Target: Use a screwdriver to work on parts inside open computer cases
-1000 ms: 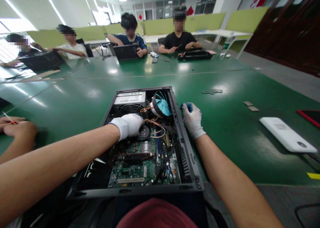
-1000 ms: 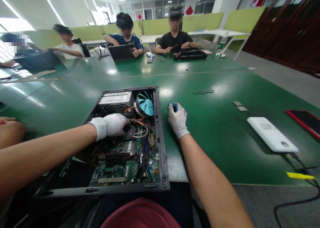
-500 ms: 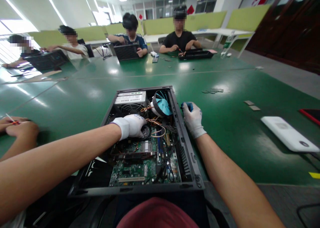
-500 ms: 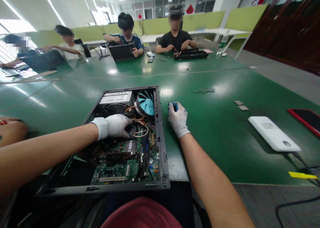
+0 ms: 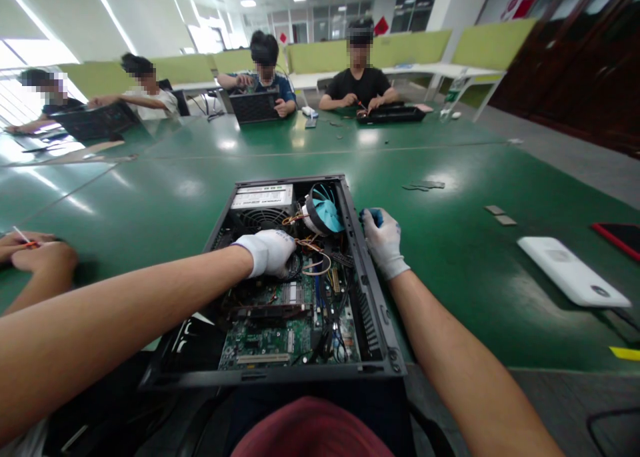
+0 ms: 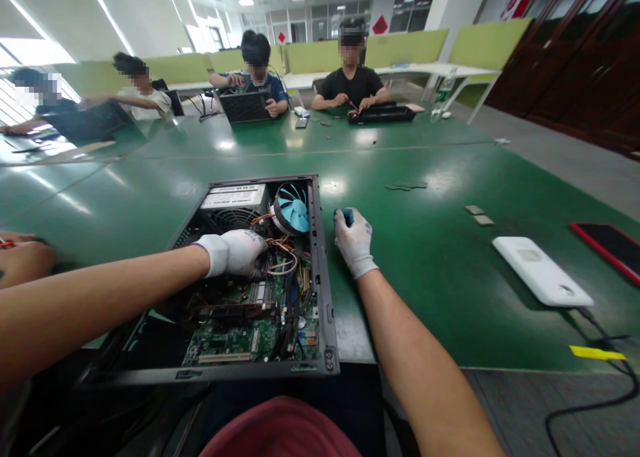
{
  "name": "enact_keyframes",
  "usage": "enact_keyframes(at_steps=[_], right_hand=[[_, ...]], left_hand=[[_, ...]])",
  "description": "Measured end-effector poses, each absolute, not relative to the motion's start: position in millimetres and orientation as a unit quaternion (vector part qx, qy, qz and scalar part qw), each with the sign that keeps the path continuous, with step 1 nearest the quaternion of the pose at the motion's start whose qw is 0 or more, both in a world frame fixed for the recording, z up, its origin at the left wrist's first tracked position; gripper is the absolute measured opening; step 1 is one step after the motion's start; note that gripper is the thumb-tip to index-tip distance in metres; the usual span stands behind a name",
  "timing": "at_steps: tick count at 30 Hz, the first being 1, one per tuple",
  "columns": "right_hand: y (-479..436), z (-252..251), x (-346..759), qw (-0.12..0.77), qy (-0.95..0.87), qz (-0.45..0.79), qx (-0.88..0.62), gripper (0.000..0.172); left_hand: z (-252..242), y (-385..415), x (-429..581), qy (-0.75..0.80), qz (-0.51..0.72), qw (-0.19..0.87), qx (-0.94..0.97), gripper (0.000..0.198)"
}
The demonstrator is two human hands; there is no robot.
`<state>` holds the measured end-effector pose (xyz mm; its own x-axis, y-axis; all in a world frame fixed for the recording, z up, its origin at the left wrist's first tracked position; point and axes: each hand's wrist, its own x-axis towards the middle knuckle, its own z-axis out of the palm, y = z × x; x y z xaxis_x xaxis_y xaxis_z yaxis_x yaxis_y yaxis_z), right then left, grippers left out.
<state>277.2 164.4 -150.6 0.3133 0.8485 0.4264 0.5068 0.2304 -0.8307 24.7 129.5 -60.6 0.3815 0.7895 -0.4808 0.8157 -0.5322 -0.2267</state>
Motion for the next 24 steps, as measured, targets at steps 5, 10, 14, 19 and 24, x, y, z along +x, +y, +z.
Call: enact_keyframes(at_steps=[5, 10, 14, 19, 24], right_hand=[[161.4, -148.0, 275.9, 0.534, -0.571, 0.166, -0.602, 0.041], [160.9, -147.6, 276.0, 0.527, -0.579, 0.194, -0.591, 0.045], [154.3, -144.1, 275.2, 0.504, -0.601, 0.248, -0.569, 0.05], [117.6, -128.6, 275.3, 0.482, -0.621, 0.329, -0.524, 0.056], [57.8, -113.7, 275.8, 0.493, -0.629, 0.453, -0.396, 0.056]], left_hand=[[-60.5, 129.8, 22.6, 0.491, -0.259, 0.042, 0.831, 0.06], [-54.3, 128.5, 20.5, 0.506, -0.241, 0.066, 0.825, 0.068], [-46.9, 120.5, 16.0, 0.521, -0.22, 0.067, 0.822, 0.061], [-30.9, 96.5, 4.8, 0.523, -0.144, 0.056, 0.838, 0.052], [-7.5, 64.1, -9.5, 0.494, -0.03, 0.131, 0.859, 0.035]])
